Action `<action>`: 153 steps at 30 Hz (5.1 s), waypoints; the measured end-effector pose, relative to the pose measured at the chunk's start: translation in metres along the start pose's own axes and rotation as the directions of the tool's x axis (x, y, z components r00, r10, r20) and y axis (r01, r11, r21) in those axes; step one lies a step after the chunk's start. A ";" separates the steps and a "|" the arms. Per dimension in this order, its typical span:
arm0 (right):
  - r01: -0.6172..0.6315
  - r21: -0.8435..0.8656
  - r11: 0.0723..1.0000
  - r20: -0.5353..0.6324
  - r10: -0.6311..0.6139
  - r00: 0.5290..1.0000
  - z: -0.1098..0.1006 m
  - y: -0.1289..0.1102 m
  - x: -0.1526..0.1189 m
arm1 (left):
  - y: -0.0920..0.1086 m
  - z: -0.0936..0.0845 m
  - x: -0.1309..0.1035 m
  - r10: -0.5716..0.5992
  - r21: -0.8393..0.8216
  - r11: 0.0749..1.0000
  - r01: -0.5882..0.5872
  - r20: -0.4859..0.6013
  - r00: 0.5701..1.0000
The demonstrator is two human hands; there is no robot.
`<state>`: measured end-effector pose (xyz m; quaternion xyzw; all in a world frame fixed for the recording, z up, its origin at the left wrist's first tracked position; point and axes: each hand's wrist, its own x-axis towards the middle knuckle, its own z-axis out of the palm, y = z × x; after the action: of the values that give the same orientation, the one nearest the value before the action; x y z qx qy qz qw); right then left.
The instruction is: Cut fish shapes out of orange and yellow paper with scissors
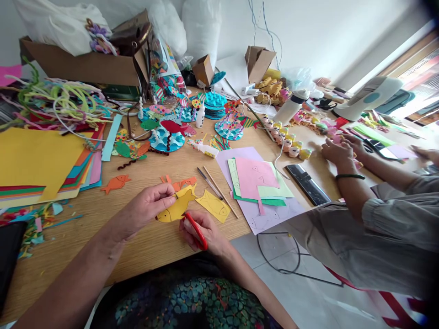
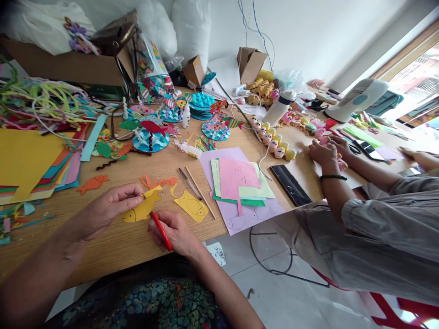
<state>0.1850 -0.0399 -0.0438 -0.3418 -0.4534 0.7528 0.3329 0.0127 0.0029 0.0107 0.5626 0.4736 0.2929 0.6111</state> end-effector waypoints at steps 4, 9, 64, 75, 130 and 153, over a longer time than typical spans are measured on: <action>-0.003 0.003 1.000 -0.008 0.003 1.000 0.000 -0.002 -0.001 | 0.000 -0.004 0.000 0.008 0.033 0.999 -0.008 0.014 1.000; -0.005 -0.078 0.997 0.007 0.006 1.000 -0.002 -0.003 -0.002 | 0.005 -0.008 0.001 -0.030 0.057 0.998 0.026 0.078 0.997; -0.020 -0.045 0.999 -0.095 0.016 0.995 0.011 -0.004 0.004 | -0.014 0.027 -0.003 -0.021 -0.361 0.924 -0.124 -0.374 0.927; 0.030 -0.206 0.978 -0.123 -0.056 0.991 0.006 -0.002 0.003 | -0.012 0.024 -0.004 -0.036 -0.328 0.941 -0.085 -0.347 0.937; -0.009 -0.125 0.992 -0.053 0.003 0.999 0.009 -0.011 0.008 | -0.005 0.009 0.004 -0.096 -0.430 0.903 -0.029 -0.268 0.959; -0.017 -0.111 0.994 -0.091 0.007 0.996 0.013 -0.005 0.009 | -0.006 0.020 0.004 -0.161 -0.474 0.880 -0.026 -0.350 0.923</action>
<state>0.1699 -0.0368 -0.0364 -0.3964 -0.4773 0.7120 0.3288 0.0317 -0.0025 0.0024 0.3132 0.5174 0.4799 0.6356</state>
